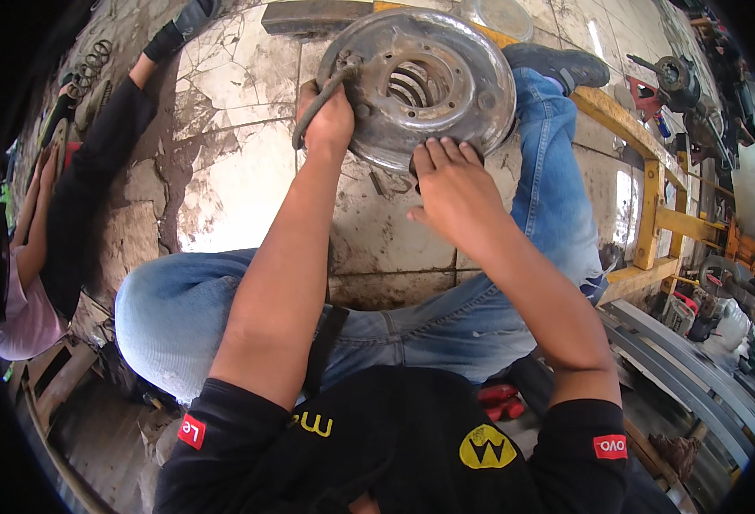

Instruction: The person sits on the floor and uses a metal tool to scrape the inner surface of a brake drum. They repeatedly rotate the drum and scrape different sections to remove debris or rust.

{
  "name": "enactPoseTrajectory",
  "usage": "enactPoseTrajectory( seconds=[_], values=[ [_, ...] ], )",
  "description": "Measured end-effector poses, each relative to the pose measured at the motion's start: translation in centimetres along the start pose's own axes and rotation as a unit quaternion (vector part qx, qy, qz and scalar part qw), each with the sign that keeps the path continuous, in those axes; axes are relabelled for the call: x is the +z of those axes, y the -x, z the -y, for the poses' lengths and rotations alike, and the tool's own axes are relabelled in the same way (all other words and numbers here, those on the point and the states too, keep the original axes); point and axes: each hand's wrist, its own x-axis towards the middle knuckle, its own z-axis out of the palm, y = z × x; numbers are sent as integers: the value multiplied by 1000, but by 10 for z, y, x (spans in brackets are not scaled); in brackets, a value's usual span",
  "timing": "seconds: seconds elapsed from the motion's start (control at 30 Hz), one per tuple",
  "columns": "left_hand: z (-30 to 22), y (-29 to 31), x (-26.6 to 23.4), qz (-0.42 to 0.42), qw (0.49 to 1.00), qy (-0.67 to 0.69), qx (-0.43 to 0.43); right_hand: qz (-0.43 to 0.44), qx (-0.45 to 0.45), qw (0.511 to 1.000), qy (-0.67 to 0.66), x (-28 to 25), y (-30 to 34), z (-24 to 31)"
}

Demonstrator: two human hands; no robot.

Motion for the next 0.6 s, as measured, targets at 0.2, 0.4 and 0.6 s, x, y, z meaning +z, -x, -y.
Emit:
enactPoseTrajectory(
  seconds=[0.2,0.4,0.6],
  values=[
    [-1,0,0,14,1000,8,-5,-20,1,1000,9,3,4,-1],
    [2,-4,4,-4,1000,10,-2,-13,-4,1000,-9,1,7,0],
    [-4,-1,-1,19,1000,-6,-7,18,-4,1000,-12,-4,10,2]
  ],
)
